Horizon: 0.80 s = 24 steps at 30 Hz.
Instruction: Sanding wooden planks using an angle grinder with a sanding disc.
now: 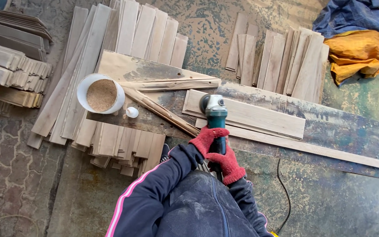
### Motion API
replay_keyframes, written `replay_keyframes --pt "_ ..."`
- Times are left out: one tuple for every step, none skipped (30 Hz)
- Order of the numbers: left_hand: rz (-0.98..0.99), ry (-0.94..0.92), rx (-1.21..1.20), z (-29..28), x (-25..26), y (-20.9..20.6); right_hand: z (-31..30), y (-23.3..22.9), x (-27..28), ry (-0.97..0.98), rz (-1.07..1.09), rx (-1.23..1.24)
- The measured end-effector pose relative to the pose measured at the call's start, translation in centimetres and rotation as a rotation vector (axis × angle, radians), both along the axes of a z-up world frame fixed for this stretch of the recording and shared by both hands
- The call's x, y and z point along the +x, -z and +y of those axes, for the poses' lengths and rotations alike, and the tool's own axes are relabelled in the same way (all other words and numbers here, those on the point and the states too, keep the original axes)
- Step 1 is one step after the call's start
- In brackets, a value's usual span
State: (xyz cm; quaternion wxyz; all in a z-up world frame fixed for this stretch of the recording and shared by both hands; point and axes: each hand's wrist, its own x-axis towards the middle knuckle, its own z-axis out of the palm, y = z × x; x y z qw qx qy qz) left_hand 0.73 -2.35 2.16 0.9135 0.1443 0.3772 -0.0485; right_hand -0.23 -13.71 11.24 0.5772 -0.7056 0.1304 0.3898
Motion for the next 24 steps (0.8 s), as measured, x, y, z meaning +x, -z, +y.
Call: replay_keyframes --pt "0.027 -0.016 0.044 0.3 -0.6 -0.3 0.9 -1.4 -0.2 -0.03 0.003 -0.001" --pt "0.032 -0.012 0.045 0.7 -1.2 0.1 0.8 -0.1 -0.2 -0.027 0.008 0.0" --pt "0.058 -0.034 0.06 1.1 -1.8 0.5 0.6 1.2 -0.2 -0.048 0.015 0.0" --pt "0.084 -0.052 0.076 1.5 -2.3 0.9 0.4 2.4 -0.2 -0.065 0.021 -0.001" --pt "0.087 -0.044 0.078 1.2 -2.2 0.9 0.3 2.3 -0.3 -0.057 0.025 0.001" --pt "0.103 -0.03 0.097 1.0 -2.0 0.9 0.2 2.2 -0.4 -0.042 0.02 -0.001" --pt "0.119 -0.015 0.116 0.7 -1.9 0.9 0.1 2.2 -0.4 -0.026 0.016 -0.003" --pt "0.119 -0.008 0.113 0.0 -1.2 0.7 -0.6 2.4 -0.2 -0.019 0.016 -0.007" --pt "0.092 -0.008 0.085 -0.7 -0.5 0.5 -1.3 2.7 0.0 0.012 0.006 -0.006" --pt "0.063 -0.007 0.053 -1.6 0.3 0.3 -2.1 2.9 0.4 0.043 -0.007 -0.008" --pt "0.061 0.0 0.047 -2.4 1.1 0.7 -2.5 2.4 0.5 0.05 -0.009 -0.015" --pt "0.028 0.064 0.045 -3.2 1.9 1.1 -2.9 1.8 0.5 0.112 -0.01 -0.021" --pt "-0.004 0.127 0.042 -3.9 2.7 1.5 -3.2 1.3 0.6 0.173 -0.011 -0.026" --pt "-0.005 0.132 0.037 -4.5 3.1 1.4 -3.6 1.6 0.5 0.177 -0.012 -0.031" --pt "-0.02 0.197 0.082 -5.1 3.4 1.3 -4.0 1.9 0.4 0.214 -0.027 -0.036" --pt "-0.035 0.263 0.13 -5.6 3.8 1.2 -4.3 2.3 0.3 0.251 -0.041 -0.037" --pt "-0.036 0.267 0.128 -5.6 3.9 1.7 -4.3 1.9 0.5 0.255 -0.042 -0.039" --pt "-0.019 0.204 0.076 -5.3 3.9 2.2 -4.1 1.5 0.7 0.215 -0.034 -0.054" --pt "-0.003 0.141 0.024 -5.0 3.9 2.7 -3.9 1.1 0.8 0.174 -0.026 -0.069" --pt "0.001 0.147 0.029 -4.4 3.4 1.8 -3.7 1.4 0.8 0.18 -0.022 -0.063" --pt "0.033 0.144 0.035 -3.8 2.9 1.0 -3.5 1.8 0.9 0.143 -0.008 -0.052" --pt "0.065 0.139 0.04 -3.2 2.4 0.2 -3.4 2.2 0.9 0.104 0.004 -0.042" --pt "0.068 0.142 0.044 -2.8 2.1 1.7 -2.7 1.8 1.0 0.108 0.008 -0.038" --pt "0.112 0.106 0.05 -2.5 1.7 3.1 -2.2 1.4 1.1 0.046 0.012 -0.031"
